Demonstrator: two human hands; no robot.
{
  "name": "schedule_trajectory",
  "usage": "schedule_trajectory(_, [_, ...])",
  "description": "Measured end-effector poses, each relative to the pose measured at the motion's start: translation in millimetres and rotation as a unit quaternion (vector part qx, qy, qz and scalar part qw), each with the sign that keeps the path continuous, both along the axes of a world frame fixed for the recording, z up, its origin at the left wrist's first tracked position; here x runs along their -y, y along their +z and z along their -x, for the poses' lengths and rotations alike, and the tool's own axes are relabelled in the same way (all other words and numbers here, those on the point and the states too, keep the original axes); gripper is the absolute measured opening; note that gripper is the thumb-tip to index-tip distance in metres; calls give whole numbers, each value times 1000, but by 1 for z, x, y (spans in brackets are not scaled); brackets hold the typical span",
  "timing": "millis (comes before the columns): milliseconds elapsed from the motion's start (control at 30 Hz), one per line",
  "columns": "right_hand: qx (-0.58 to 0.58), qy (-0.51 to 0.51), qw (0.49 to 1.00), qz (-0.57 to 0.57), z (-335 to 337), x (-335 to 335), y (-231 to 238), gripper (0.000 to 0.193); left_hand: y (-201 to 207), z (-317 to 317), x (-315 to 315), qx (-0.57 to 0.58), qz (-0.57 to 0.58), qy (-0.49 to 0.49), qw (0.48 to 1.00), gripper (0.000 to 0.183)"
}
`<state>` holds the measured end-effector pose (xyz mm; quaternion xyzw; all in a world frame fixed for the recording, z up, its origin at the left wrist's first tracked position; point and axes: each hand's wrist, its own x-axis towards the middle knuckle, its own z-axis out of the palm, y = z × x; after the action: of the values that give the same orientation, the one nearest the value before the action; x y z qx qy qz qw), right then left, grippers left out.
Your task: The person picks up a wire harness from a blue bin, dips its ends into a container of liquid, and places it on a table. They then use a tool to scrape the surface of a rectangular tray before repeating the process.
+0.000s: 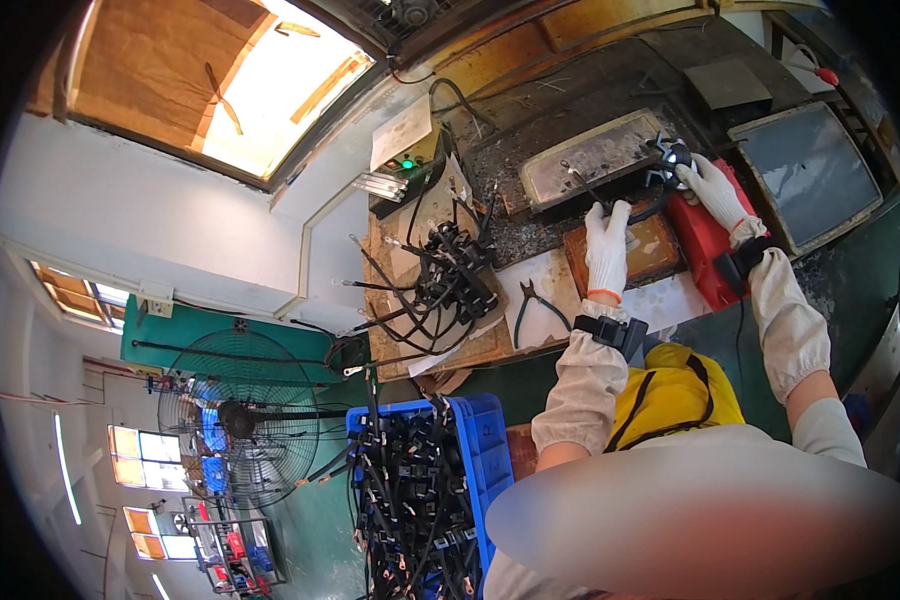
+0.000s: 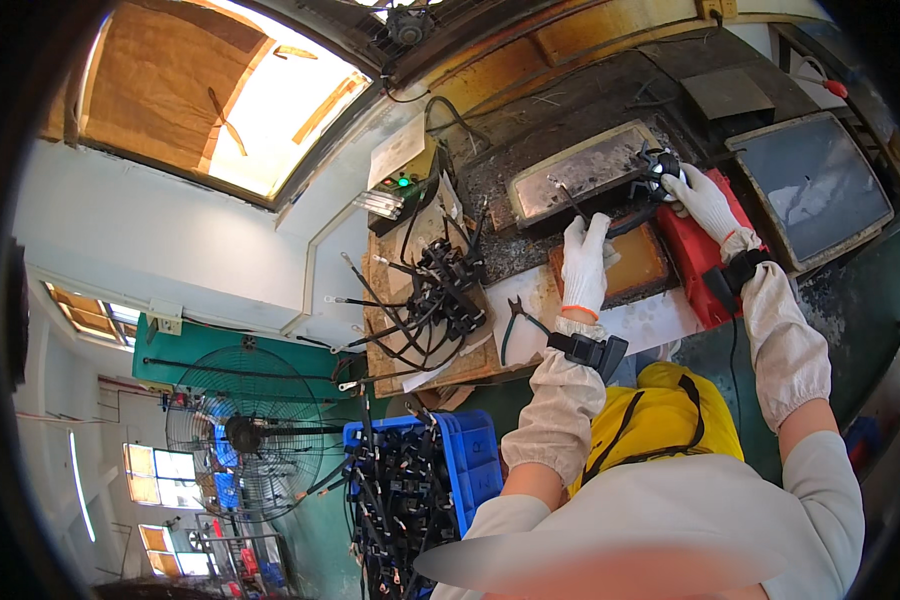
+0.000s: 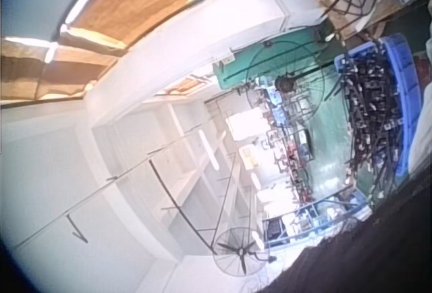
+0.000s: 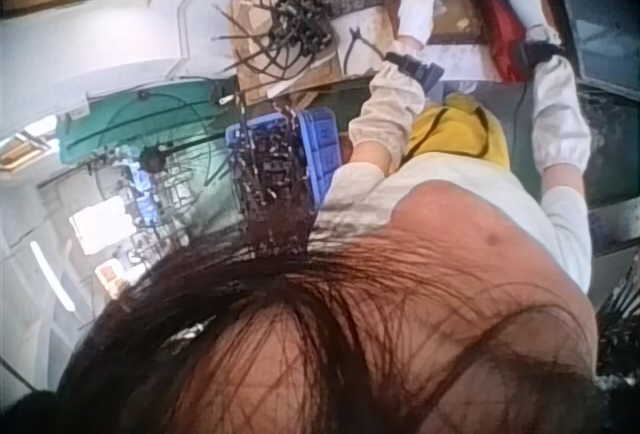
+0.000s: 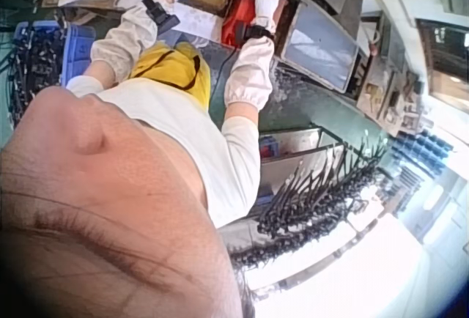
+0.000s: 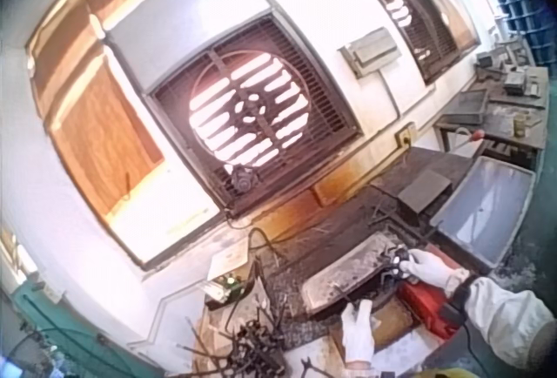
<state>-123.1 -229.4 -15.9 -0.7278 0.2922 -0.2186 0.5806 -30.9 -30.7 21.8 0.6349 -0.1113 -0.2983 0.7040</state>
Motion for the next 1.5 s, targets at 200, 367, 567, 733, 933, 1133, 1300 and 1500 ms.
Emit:
schedule_trajectory(200, [2,-1,1000,-2,1,-3,5,44,-4,-2,1,12,-2,5,1000,64])
schedule_trajectory(367, [2,-6,1000,0,2,-4,6,42,-7,-4,2,33,-30,-2,999,59])
schedule_trajectory(567, [1,1,1000,9,1,-4,7,42,-20,-11,6,63,-18,25,998,57])
schedule_trajectory(733, [2,-4,1000,2,1,-4,6,44,-20,-10,7,44,-16,21,999,55])
schedule_trajectory(933, [0,-8,1000,-2,2,-2,3,44,-4,-1,3,24,-9,12,1000,52])
schedule_trajectory(1133, [2,-6,1000,-4,0,-4,5,44,0,-2,1,27,-17,0,999,53])
schedule_trajectory(1300, [0,-6,1000,-3,2,1,0,45,4,3,2,20,-17,6,1000,59])
schedule_trajectory(1500, [-3,-8,1000,2,1,-5,7,45,0,-2,1,18,-27,0,999,64])
